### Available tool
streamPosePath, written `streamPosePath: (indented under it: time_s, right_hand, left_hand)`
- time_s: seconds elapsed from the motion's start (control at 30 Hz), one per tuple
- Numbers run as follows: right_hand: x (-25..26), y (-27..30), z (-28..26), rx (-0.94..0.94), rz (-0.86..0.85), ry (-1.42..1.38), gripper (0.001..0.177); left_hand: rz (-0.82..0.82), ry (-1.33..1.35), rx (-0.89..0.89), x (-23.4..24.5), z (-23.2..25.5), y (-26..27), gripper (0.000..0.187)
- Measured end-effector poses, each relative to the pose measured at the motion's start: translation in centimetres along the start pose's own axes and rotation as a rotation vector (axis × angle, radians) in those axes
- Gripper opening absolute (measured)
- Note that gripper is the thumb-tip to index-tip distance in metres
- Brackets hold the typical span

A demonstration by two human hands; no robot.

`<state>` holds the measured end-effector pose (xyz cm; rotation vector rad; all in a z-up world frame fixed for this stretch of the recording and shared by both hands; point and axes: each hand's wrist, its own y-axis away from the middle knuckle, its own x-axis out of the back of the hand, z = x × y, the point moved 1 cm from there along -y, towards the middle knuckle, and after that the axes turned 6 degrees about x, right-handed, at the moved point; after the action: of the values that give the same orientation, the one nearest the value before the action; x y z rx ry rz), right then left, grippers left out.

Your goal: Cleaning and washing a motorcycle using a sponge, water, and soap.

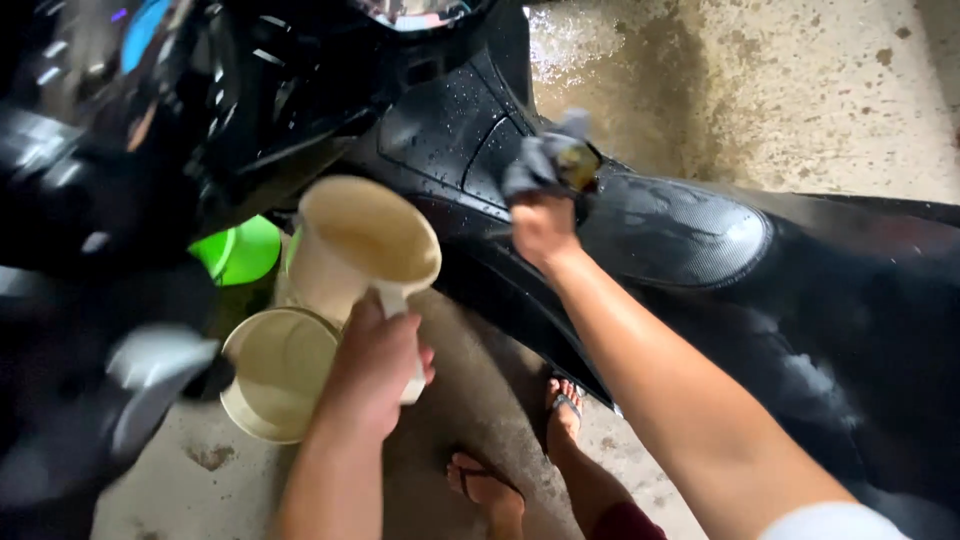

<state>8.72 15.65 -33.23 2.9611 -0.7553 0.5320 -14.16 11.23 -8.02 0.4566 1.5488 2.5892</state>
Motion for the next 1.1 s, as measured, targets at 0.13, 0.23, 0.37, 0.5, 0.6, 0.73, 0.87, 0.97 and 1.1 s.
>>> streamPosePath:
  time_s: [0.13, 0.23, 0.37, 0.5, 0.6, 0.73, 0.87, 0.97, 1.1]
  right_hand:
    - [-6.0, -3.7, -2.0, 0.139, -0.074, -0.579, 0.039]
    - [-5.4, -4.9, -5.9, 0.515, 0.055, 0.217, 0.068]
    - [-3.1, -5.0, -4.0, 0.508, -0.095, 0.318, 0.092]
    - [-2.8, -7.7, -5.2, -0.257, -0.068, 0.547, 0.07]
    - [-5.7, -7.5, -9.8, -0.03, -0.179, 0.708, 0.063]
    - [-7.5, 0.1, -10.8, 0.449, -0.493, 1.174, 0.067]
    - [-6.7, 6.2, -0.4, 0.629, -0.198, 1.353, 0.089]
    - [-2.8, 4.0, -8.4, -0.037, -0.324, 0.91, 0.118]
    - [-4.9, -2.3, -11.6, 0.129, -0.192, 0.792, 0.13]
  left_hand:
    - [0.029, 0.052, -0.025, -2.7, 3.7, -1.1, 0.032]
    - [0.026, 0.085, -0.009, -3.3, 3.4, -1.1, 0.026]
    - [0.054, 0.209, 0.011, -2.4, 1.9, -0.1, 0.022]
    - [-0.021, 0.234, -0.047, -0.3, -2.6, -1.4, 0.023]
    - [0.045, 0.164, -0.01, 1.5, -4.4, -2.1, 0.027]
    - [-0.065, 0.105, 0.094, 3.7, -6.6, -3.2, 0.032]
    - [-0.012, 0.08, 0.195, 4.2, -5.8, -2.3, 0.042]
    - [-0.088, 0.064, 0.224, 5.4, -9.2, -5.5, 0.033]
    - [-0.03, 0.084, 0.102, 4.0, -8.5, -4.2, 0.032]
